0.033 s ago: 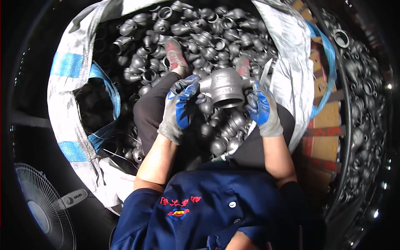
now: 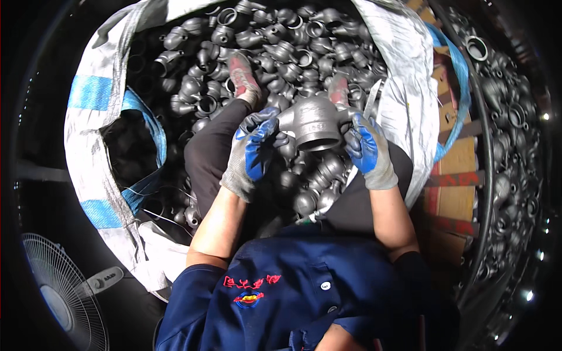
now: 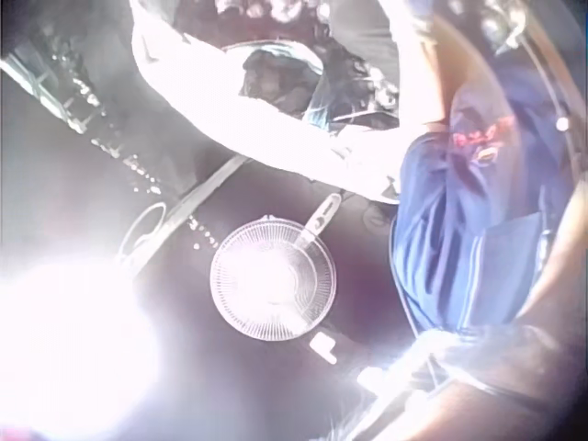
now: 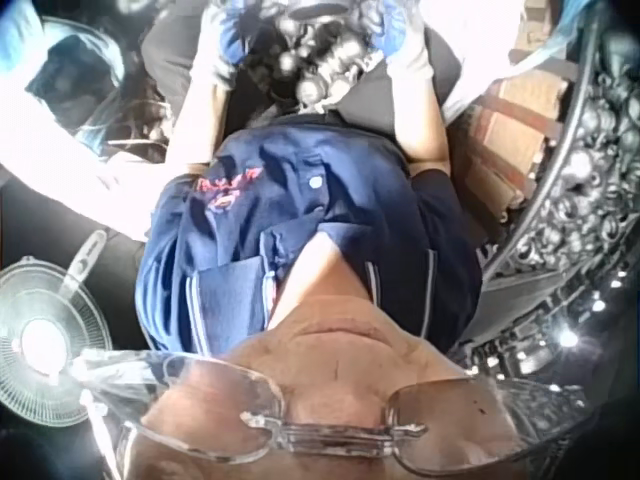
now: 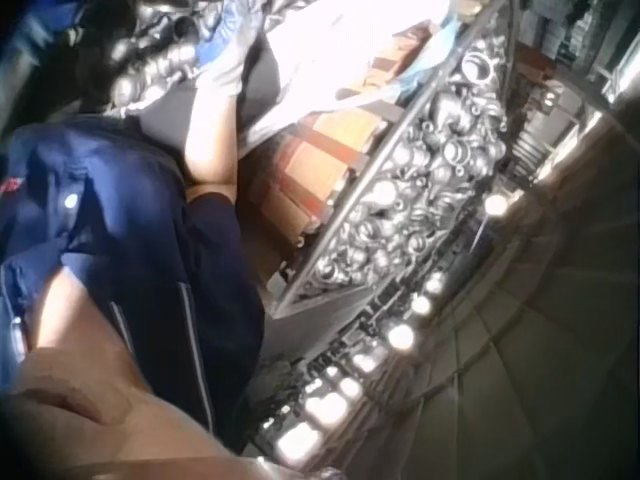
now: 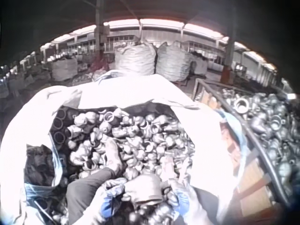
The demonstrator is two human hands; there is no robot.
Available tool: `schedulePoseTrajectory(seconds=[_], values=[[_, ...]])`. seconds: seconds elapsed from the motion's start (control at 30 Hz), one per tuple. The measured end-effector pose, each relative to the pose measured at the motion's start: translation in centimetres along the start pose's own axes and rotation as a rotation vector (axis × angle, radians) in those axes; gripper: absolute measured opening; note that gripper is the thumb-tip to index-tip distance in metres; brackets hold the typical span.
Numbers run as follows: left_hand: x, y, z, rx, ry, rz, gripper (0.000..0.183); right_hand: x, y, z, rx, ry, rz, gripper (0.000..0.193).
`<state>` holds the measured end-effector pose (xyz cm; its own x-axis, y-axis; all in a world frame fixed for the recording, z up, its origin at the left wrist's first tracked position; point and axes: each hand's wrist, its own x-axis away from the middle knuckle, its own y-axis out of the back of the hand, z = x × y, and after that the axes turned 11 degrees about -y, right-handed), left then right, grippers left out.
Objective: Manually scraping and cleaning the surfaces of metal elbow pipes using a small tool while sitting in a bulk storage bag.
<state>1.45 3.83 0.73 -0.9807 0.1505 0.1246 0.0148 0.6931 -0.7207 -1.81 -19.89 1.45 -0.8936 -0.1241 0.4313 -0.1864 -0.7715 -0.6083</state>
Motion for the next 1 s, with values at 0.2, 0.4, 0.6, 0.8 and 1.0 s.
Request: schedulePoseTrajectory(seconds=[0.2, 0.4, 0.6, 0.8, 1.0], values=[[0.4, 1.7, 1.4, 0.003, 0.167, 0.225, 0.019, 1.8, 1.3, -0.2, 0.174, 0.135, 0.054, 0.02], [0.0, 1.8, 3.1, -0.232, 0.242, 0.287, 0.039, 3.0, -1.4, 0.3, 0.457, 0.22, 0.043, 0.023], [0.1, 1.4, 4.4, -0.628, -0.016, 0.686, 0.047, 2.5, -1.9, 1.1, 0.729, 0.243, 0.107, 0.023], [-0.2, 1.0, 6.2, -0.049, 0.201, 0.479, 0.046, 1.3, -2.5, -0.5, 0.488, 0.19, 0.086, 0.021], [0.8, 0.6, 5.3, 0.478, 0.422, 0.198, 0.041, 2.9, -3.2, -0.7, 0.388, 0.238, -0.038, 0.036]])
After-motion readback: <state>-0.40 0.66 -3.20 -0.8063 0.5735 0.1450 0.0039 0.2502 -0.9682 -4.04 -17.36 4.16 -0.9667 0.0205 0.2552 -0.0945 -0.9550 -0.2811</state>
